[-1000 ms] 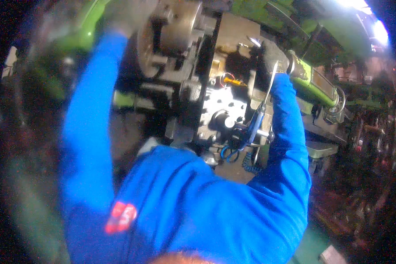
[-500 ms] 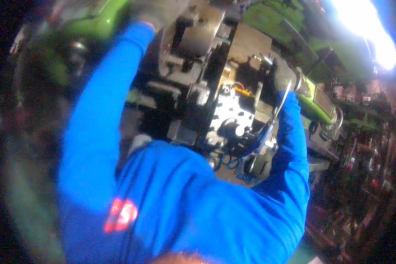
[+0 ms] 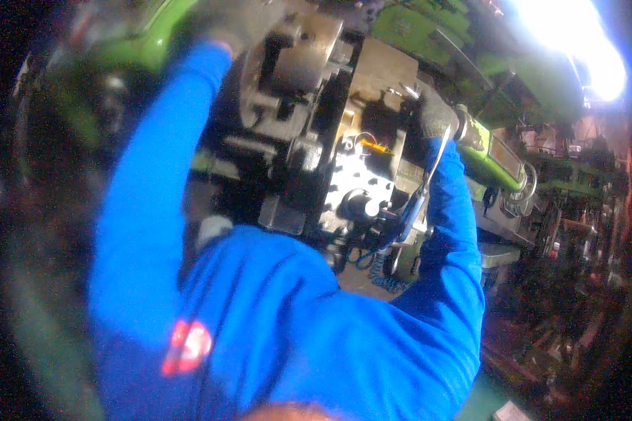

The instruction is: The person operates a large green industrial lathe, using a pneumatic tool to work on a metal component held in the chuck. They frequently adjust the tool's position and the machine's controls while wearing blue gloves.

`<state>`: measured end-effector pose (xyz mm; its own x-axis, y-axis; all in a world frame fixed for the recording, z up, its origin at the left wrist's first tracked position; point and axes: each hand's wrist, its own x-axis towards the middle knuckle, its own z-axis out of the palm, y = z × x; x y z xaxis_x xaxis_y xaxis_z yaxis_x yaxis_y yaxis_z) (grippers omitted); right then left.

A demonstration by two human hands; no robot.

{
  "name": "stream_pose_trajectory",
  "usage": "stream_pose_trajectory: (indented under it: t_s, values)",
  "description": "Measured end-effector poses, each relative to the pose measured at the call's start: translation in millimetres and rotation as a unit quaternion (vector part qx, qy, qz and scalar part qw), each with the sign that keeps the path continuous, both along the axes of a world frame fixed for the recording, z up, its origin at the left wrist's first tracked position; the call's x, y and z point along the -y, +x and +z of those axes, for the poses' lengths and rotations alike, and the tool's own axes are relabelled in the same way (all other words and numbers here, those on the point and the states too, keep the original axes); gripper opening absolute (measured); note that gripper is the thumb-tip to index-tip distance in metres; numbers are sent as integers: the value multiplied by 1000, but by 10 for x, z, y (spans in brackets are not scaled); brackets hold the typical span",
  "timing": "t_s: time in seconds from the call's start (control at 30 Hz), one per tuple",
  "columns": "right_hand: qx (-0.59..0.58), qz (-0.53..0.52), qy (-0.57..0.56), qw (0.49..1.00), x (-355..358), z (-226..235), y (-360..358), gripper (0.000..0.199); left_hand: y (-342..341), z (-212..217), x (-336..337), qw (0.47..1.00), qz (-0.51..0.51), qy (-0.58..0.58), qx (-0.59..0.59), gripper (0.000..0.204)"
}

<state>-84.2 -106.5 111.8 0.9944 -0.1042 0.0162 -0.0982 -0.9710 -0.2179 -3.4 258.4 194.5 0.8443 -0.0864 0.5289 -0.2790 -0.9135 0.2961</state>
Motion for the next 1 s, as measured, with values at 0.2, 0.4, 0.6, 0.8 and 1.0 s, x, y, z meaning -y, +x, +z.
stream_pose_trajectory:
  t_s: [0.2, 0.4, 0.6, 0.8, 1.0]
  values:
    - [-34, -62, 35, 997, -145, 137, -70, 27, -56, 15, 2, 1000, -2, -16, -13, 29]
    - [3, -20, -30, 999, -24, -44, 14, 32, 102, -157, -28, 999, 2, 12, 37, 29]
    - [-21, 18, -173, 985, 248, -190, 229, 31, 87, -162, -24, 998, -4, 6, 56, 28]
    - [-11, 13, -128, 992, 390, -325, 169, 33, 89, -136, -9, 1000, 2, -13, 22, 25]
    - [-24, -26, 17, 999, 503, -290, 276, 39, 70, -123, -25, 999, 6, -5, 31, 25]
